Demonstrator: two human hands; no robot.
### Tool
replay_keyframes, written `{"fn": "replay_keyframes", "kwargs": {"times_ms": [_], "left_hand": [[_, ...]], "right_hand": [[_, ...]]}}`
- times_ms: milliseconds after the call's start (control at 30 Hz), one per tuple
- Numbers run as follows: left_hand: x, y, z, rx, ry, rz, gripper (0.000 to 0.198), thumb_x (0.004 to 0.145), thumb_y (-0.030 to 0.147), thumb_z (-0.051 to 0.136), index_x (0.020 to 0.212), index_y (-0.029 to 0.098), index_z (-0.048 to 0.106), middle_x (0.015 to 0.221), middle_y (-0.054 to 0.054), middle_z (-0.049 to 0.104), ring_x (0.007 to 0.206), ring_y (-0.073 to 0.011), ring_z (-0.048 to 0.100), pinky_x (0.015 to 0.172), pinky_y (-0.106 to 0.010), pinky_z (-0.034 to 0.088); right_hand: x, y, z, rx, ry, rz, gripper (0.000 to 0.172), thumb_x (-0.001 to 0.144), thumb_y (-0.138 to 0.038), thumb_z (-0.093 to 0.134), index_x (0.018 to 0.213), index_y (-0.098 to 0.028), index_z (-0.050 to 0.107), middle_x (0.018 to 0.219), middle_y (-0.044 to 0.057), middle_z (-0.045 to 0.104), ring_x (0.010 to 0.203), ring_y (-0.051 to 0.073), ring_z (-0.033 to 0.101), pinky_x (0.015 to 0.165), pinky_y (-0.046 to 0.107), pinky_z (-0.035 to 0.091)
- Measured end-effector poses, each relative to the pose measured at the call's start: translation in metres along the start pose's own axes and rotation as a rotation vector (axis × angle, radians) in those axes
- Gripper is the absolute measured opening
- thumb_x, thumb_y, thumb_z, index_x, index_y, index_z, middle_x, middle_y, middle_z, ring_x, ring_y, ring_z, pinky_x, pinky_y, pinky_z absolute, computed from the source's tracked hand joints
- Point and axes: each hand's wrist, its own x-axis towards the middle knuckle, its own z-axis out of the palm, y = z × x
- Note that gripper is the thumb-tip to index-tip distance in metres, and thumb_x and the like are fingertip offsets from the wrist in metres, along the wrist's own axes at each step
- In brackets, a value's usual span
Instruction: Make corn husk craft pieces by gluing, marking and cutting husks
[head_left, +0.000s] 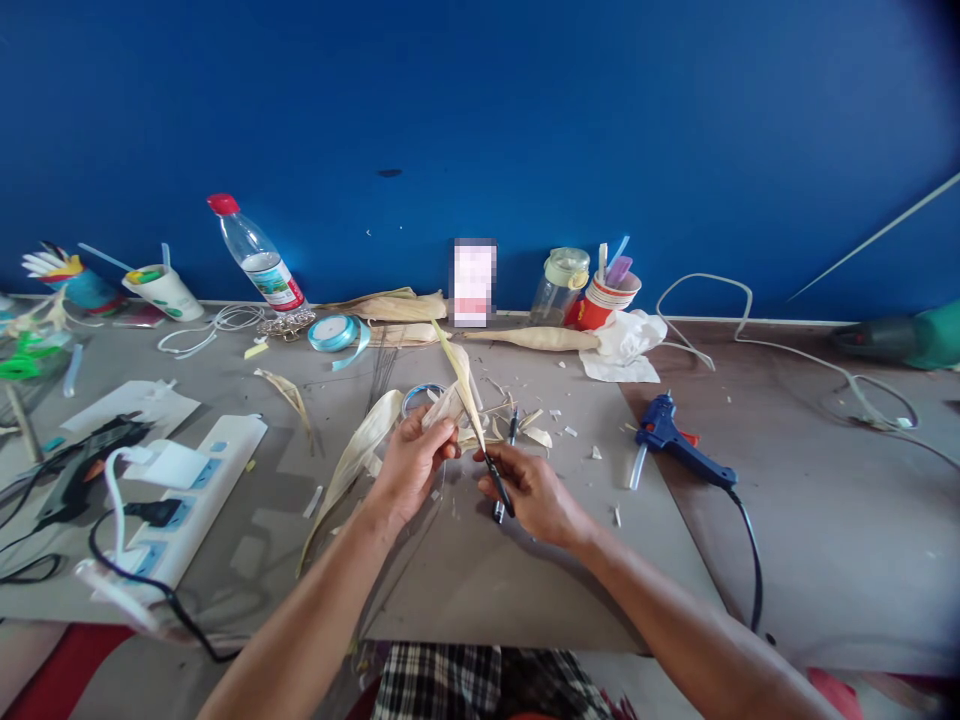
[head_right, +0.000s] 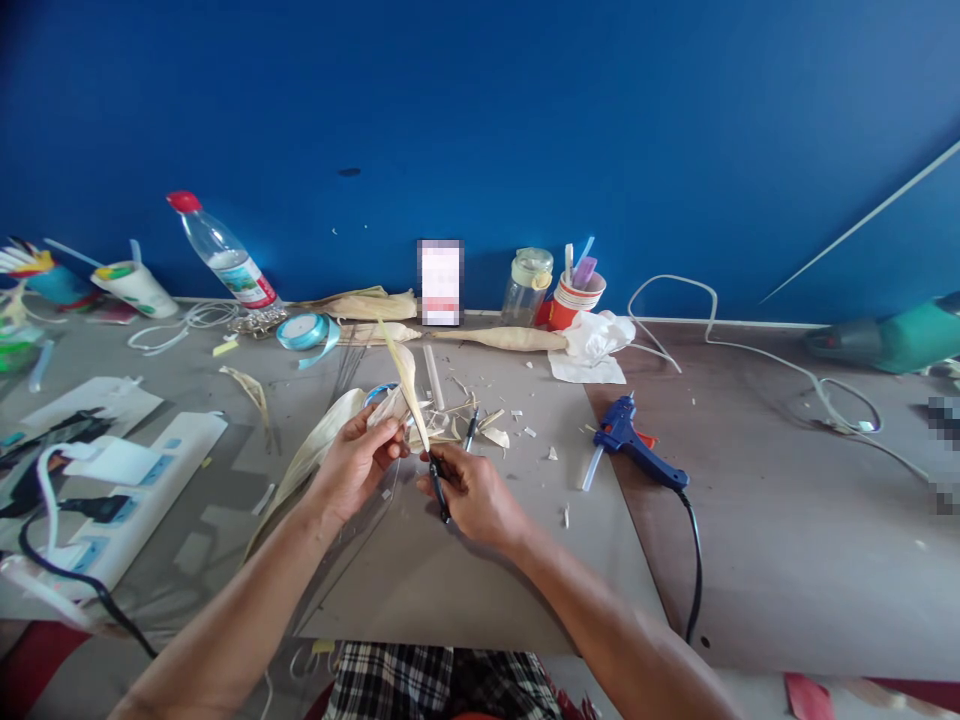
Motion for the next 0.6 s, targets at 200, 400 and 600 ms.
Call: {"fn": "replay_keyframes", "kwargs": {"times_ms": [200,400,600], "left_hand": [[0.001,-0.002,-0.004,-0.049,-0.018,0.005,0.02,0.069,0.026,0.072,0.073,0.016,0.055,0.062,0.005,0.053,0.05,-0.0039,0.045,0.055,-0.02,0.04],[0.003,-0.005,-0.006,-0.128,-0.01,0.031,0.022,0.068,0.026,0.074,0.069,0.016,0.055,0.06,0.005,0.053,0.048,-0.0041,0.045,0.056,-0.022,0.042],[0.005,-0.006,-0.006,-0.078,0.073,0.092,0.02,0.072,0.031,0.07,0.066,0.016,0.059,0.052,0.005,0.053,0.05,-0.0071,0.05,0.06,-0.022,0.043]], "right_hand": [[0.001,0.001,0.0,0.032,-0.012,0.008,0.023,0.08,-0.028,0.056,0.099,-0.015,0.059,0.067,-0.004,0.043,0.061,0.009,0.037,0.057,0.022,0.034],[0.0,-0.004,-0.001,0.161,-0.052,0.05,0.034,0.078,-0.04,0.062,0.099,-0.014,0.056,0.067,-0.004,0.041,0.059,0.009,0.037,0.055,0.023,0.033],[-0.001,-0.015,-0.006,0.166,-0.149,0.083,0.049,0.076,-0.053,0.064,0.102,-0.012,0.055,0.067,-0.004,0.04,0.058,0.008,0.034,0.052,0.022,0.029]]}}
